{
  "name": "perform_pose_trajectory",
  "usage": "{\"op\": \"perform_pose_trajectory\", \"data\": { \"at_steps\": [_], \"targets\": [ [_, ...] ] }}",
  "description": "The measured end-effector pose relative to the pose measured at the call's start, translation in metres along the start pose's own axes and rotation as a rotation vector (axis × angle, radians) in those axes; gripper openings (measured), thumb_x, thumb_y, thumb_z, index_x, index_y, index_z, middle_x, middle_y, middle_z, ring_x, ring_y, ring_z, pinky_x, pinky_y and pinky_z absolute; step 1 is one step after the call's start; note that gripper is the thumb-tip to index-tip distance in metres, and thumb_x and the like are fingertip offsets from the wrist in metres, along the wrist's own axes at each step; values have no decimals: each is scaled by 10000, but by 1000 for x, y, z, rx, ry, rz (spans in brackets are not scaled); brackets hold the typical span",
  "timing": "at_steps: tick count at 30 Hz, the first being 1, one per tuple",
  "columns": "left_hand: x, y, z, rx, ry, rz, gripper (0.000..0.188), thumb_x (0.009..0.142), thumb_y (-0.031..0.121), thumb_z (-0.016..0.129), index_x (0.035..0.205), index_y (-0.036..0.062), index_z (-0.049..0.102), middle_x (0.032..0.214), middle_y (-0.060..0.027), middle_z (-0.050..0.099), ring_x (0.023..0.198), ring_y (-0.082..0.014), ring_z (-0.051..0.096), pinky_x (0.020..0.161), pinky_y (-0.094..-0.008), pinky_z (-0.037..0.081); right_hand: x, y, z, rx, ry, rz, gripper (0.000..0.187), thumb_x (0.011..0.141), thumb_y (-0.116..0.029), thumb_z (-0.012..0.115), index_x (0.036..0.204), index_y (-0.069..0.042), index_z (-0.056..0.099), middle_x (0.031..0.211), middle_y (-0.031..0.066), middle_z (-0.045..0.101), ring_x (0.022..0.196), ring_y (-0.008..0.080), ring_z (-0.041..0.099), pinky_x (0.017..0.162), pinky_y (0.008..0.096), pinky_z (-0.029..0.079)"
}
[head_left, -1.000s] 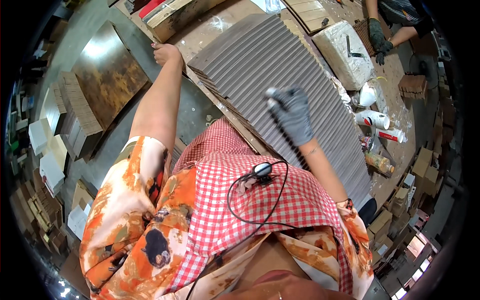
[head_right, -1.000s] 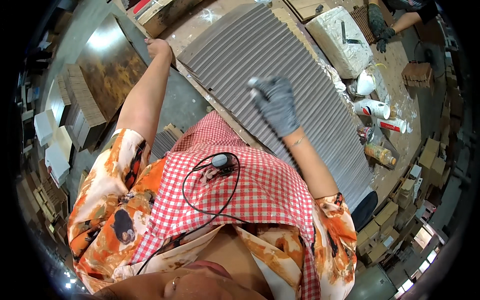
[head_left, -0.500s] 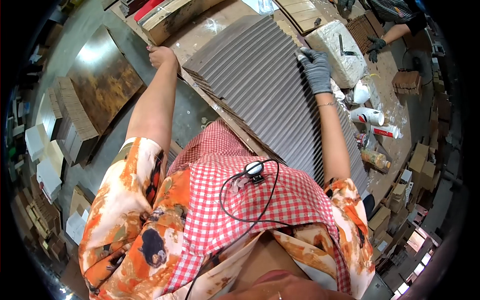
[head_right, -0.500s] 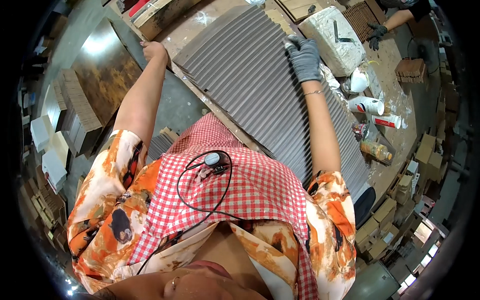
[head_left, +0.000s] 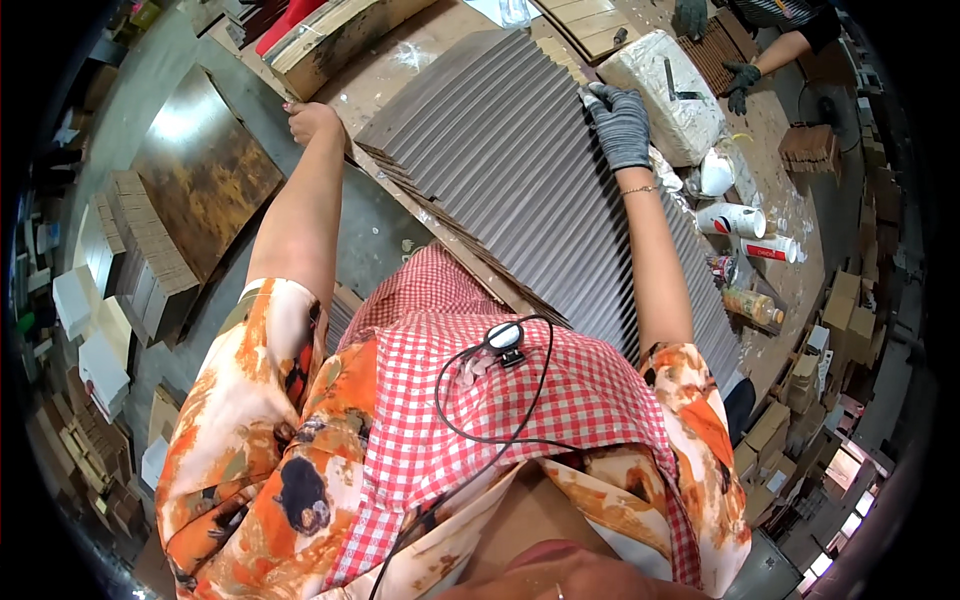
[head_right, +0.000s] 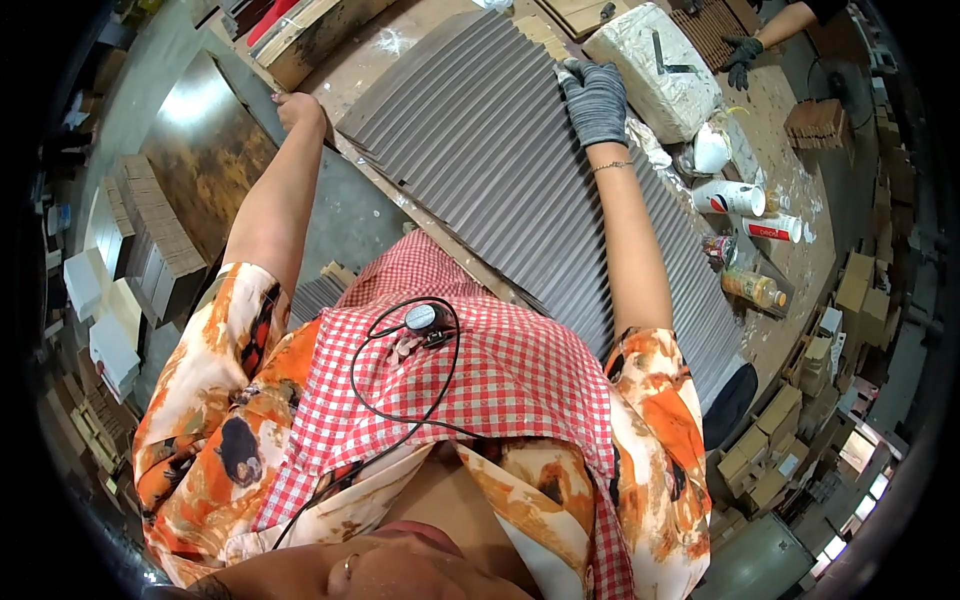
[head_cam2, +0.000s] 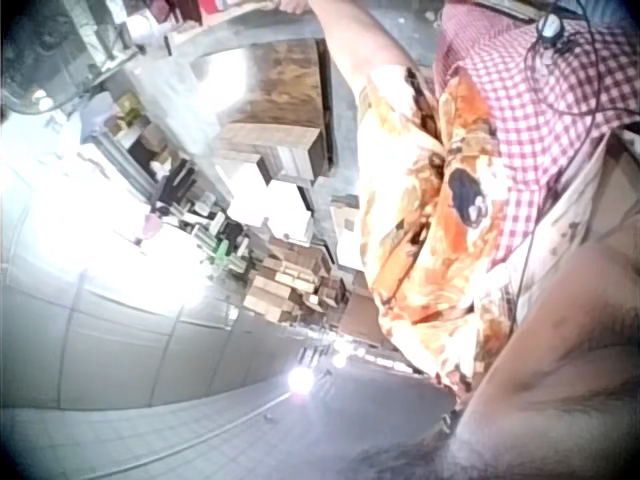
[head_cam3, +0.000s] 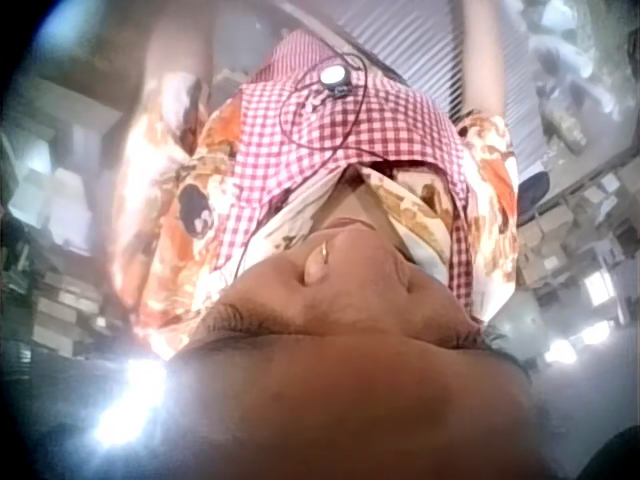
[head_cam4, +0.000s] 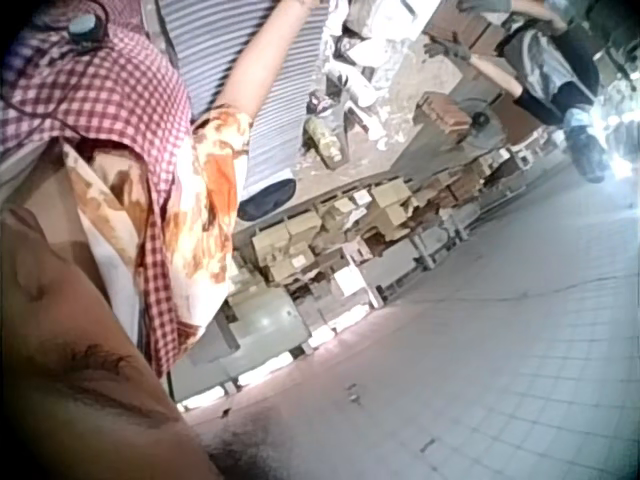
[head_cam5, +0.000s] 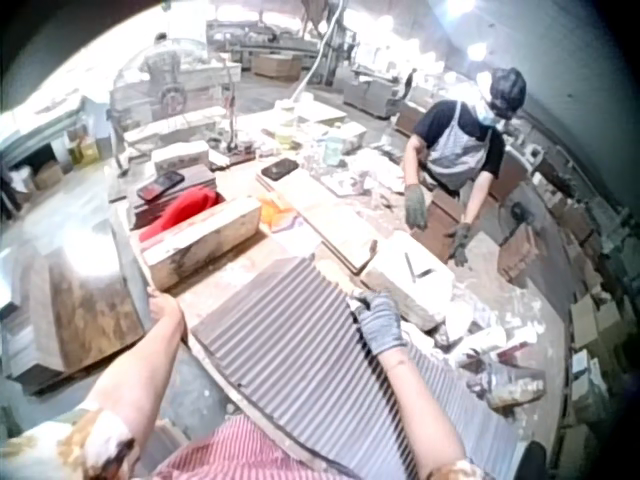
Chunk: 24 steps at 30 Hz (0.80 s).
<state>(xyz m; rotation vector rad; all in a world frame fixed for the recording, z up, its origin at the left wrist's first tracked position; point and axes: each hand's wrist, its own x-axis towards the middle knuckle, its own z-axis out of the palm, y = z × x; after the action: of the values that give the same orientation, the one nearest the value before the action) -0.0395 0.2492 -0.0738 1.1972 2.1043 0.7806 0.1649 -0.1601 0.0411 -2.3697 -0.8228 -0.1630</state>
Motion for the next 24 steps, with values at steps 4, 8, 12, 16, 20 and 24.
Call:
{"op": "perform_pose_trajectory", "data": {
  "at_steps": [4, 8, 12, 16, 20, 24],
  "targets": [
    [2, -6, 1, 8, -6, 7, 639, 1064, 433, 293, 1056, -66, 692, 1135, -284, 691, 1112, -469, 624, 976, -551, 472, -45, -35, 0, 183, -71, 105, 318, 869, -240, 791, 1116, -44, 757, 992, 188, 649, 892, 313, 646, 869, 391, 514],
    [12, -12, 9, 12, 14, 50, 642, 1064, 435, 291, 1056, -67, 691, 1141, -285, 689, 1108, -465, 626, 976, -546, 473, -112, -106, -21, 114, -199, -77, 275, 862, -190, 787, 1108, -70, 761, 925, 148, 628, 824, 247, 604, 820, 373, 529],
    [14, -12, 8, 1, 10, 18, 642, 1064, 433, 290, 1060, -67, 691, 1142, -283, 689, 1112, -461, 624, 976, -545, 474, -125, -115, -35, 286, -381, -102, 297, 899, -200, 753, 1162, -61, 745, 949, 122, 678, 856, 202, 632, 802, 333, 560],
    [7, -7, 7, 2, 13, 27, 659, 1067, 449, 283, 1059, -68, 692, 1140, -283, 689, 1108, -462, 626, 977, -551, 473, -117, -86, -39, 1296, -506, 674, 484, 983, -159, 667, 1417, 9, 533, 1157, 146, 680, 927, 193, 692, 688, 262, 609],
    [11, -7, 3, 6, 31, 19, 671, 1069, 463, 279, 1060, -65, 692, 1143, -286, 687, 1105, -467, 627, 981, -555, 471, -120, -76, -38, 1485, -553, 819, 470, 987, -153, 659, 1417, -2, 541, 1200, 163, 673, 973, 225, 698, 745, 294, 617],
    [10, -6, 3, 17, 28, 23, 671, 1069, 463, 278, 1058, -63, 694, 1145, -287, 686, 1109, -468, 626, 982, -554, 470, -110, -101, -44, 860, -492, 587, 437, 957, -226, 709, 1355, -62, 630, 1228, 130, 684, 992, 232, 697, 842, 303, 598]
  ]
}}
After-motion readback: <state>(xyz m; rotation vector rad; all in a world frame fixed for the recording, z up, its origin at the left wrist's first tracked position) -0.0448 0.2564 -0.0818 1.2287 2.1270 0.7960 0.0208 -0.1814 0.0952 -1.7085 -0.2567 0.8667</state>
